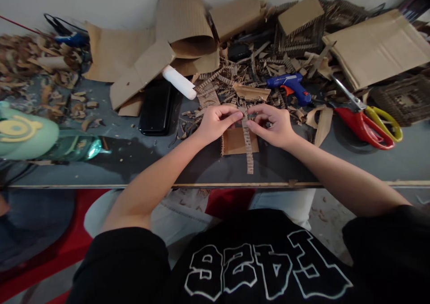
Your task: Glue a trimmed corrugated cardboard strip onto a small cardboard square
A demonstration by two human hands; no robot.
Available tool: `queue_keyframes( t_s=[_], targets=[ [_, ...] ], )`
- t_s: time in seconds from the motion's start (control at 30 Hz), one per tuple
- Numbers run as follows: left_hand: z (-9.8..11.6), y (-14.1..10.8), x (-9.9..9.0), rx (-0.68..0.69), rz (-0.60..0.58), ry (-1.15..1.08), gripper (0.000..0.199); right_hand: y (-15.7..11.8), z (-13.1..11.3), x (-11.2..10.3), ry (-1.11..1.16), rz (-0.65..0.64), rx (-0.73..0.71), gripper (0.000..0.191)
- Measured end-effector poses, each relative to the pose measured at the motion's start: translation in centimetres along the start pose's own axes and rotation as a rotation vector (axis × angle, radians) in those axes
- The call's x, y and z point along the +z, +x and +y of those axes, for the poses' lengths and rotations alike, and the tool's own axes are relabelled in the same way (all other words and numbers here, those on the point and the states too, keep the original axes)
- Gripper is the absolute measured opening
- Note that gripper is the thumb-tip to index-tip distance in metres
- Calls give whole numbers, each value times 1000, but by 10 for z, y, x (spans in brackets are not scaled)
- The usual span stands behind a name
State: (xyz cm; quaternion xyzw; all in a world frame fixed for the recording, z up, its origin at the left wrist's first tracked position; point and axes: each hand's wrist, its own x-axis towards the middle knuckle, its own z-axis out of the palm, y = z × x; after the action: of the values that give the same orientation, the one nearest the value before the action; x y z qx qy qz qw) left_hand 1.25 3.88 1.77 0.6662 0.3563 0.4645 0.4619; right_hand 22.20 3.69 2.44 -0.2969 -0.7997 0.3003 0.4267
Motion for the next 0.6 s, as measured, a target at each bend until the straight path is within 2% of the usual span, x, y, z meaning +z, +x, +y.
queue_keyframes(
  t_s=[0.17, 0.33, 0.6],
  targets=[
    [-1, 0, 0, 8, -6, 13, 49, 0, -1, 0, -16, 13, 25, 23],
    [0, 0, 0, 7, 0, 38, 51, 0, 0, 0, -20, -7, 42, 30],
    [2, 0, -1, -4, 7, 67, 52, 0, -1, 1, -13, 12, 42, 24]
  ],
)
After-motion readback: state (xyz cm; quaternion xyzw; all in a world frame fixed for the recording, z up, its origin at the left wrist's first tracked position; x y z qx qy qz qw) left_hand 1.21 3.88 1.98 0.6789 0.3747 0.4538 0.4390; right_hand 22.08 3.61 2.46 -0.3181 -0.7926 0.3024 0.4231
